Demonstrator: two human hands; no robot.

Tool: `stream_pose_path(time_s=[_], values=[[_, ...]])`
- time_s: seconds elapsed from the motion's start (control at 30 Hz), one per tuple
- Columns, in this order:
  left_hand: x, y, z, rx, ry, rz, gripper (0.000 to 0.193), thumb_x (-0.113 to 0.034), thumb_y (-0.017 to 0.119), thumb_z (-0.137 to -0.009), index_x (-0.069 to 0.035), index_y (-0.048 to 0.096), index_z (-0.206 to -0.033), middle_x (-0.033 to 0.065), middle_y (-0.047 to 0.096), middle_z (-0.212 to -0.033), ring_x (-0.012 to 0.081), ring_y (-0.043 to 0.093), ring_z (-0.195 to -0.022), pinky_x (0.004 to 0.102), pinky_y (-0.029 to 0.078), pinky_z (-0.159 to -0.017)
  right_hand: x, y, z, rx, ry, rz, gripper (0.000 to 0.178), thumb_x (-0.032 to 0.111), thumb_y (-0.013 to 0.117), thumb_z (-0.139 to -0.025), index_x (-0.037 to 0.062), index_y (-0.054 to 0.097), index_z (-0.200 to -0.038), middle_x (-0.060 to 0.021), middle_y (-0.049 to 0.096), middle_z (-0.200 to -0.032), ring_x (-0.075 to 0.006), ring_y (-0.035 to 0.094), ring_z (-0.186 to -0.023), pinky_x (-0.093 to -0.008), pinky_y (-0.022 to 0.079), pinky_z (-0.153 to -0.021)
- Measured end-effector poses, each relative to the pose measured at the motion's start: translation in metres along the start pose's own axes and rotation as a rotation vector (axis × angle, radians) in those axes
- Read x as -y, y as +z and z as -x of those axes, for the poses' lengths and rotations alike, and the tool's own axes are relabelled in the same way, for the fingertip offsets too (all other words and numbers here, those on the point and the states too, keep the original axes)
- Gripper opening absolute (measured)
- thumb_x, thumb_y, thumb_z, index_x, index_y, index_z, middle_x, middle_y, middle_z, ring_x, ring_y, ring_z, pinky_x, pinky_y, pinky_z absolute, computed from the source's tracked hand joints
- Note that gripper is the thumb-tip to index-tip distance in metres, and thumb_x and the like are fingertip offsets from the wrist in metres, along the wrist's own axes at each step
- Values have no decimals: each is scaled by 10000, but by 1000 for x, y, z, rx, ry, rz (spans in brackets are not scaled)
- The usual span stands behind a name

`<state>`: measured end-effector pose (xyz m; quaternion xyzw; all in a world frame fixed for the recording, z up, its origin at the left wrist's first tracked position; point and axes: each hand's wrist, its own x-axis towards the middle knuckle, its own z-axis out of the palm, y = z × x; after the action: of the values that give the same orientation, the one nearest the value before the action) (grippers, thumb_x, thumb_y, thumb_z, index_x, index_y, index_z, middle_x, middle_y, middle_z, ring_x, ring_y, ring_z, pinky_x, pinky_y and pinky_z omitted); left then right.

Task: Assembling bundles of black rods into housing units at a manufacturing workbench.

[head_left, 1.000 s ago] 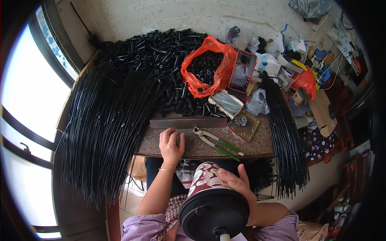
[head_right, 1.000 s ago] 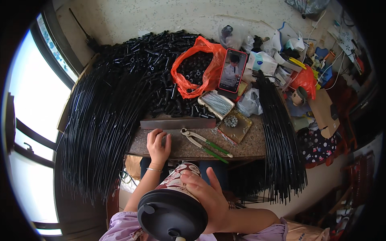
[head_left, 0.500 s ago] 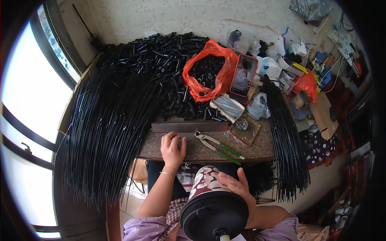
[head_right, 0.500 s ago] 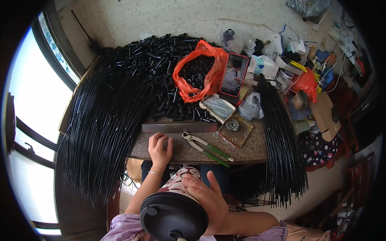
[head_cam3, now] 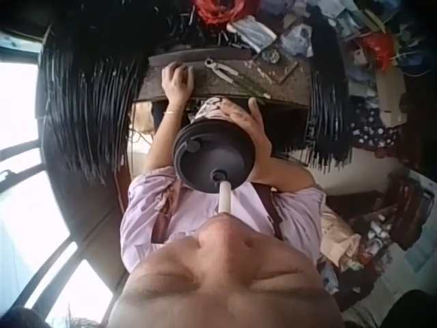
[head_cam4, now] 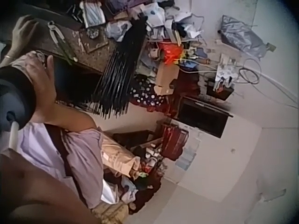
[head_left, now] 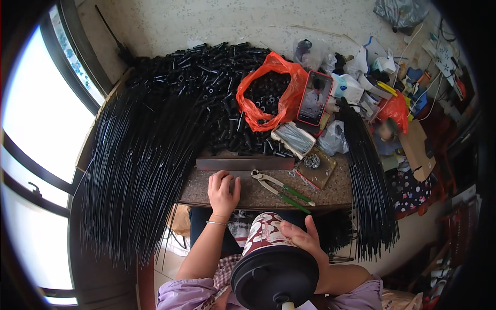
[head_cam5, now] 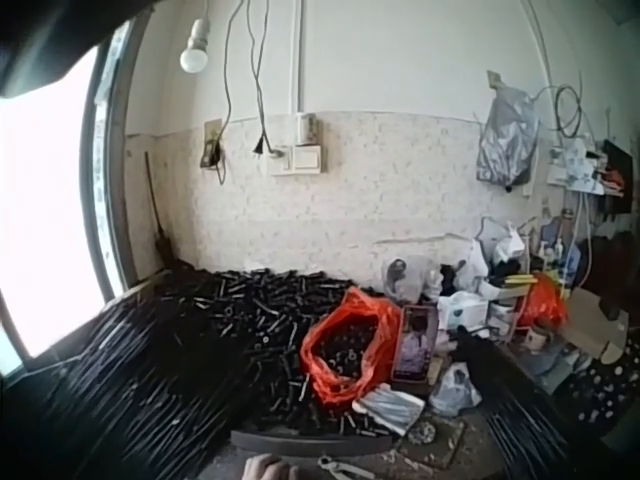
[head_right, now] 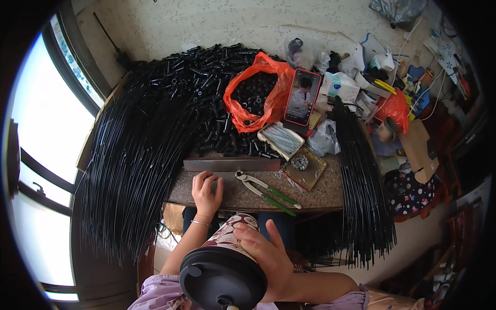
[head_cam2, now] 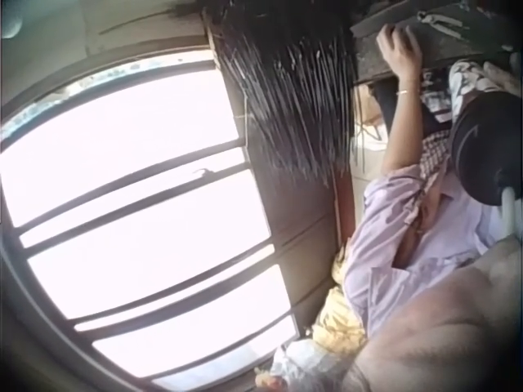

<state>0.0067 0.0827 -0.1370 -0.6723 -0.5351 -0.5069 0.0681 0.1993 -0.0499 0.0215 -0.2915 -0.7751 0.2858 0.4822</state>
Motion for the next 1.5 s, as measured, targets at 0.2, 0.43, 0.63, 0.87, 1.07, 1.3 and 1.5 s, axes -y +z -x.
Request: stream_pose_path(time_s=[0.2,0.43,0.63,0.87,1.07,1.3,1.5], values=[[-2,-2,-1,-13,-1,7,147,-59,680,-693,-28,580,-797,109,549,-889,285,534,-790,354,449,-681,3,-2,2,-17,15,-14,719,205,741,-705,-66,332,-1231,-283,461,-1229,-328,450,-1196,-435,42,-1099],[-3,-5,2,-17,-5,16,144,-41,681,-683,-29,582,-786,111,550,-880,283,535,-778,352,445,-667,22,7,-13,-129,-32,33,627,205,699,-722,-71,416,-1209,-234,540,-1149,-341,527,-1092,-442,233,-1058],[-1,-5,1,-3,-6,16,140,-36,675,-686,-26,581,-790,114,547,-885,286,534,-788,352,446,-675,26,-1,-18,-135,65,-59,510,235,676,-743,-48,497,-1128,-227,537,-1127,-326,535,-1061,-438,247,-1043],[-24,22,-5,49,15,108,125,-22,656,-704,-21,574,-798,125,543,-898,294,526,-813,372,433,-702,9,-93,-13,-165,450,-167,960,201,861,-527,-9,313,-1287,-124,493,-1208,-214,520,-1076,-347,385,-962],[-2,-1,1,68,-10,-70,139,-9,643,-697,-20,561,-808,129,538,-901,297,520,-813,379,427,-712,-92,-219,-51,-717,390,-169,629,69,766,-614,6,478,-1169,-91,573,-1094,-182,561,-992,-315,446,-865],[-13,7,-5,130,28,-95,180,-85,645,-677,-22,552,-819,151,529,-903,322,510,-800,403,419,-702,-254,-368,-28,-1110,329,382,596,36,778,-596,6,491,-1117,-82,581,-1027,-166,577,-910,-297,451,-822],[-18,6,-10,174,32,-139,232,-117,654,-637,-33,545,-824,153,527,-893,326,511,-766,407,425,-667,-398,-411,26,-1299,507,639,825,257,854,-464,-27,464,-1133,-148,558,-1075,-238,556,-981,-326,411,-887]])
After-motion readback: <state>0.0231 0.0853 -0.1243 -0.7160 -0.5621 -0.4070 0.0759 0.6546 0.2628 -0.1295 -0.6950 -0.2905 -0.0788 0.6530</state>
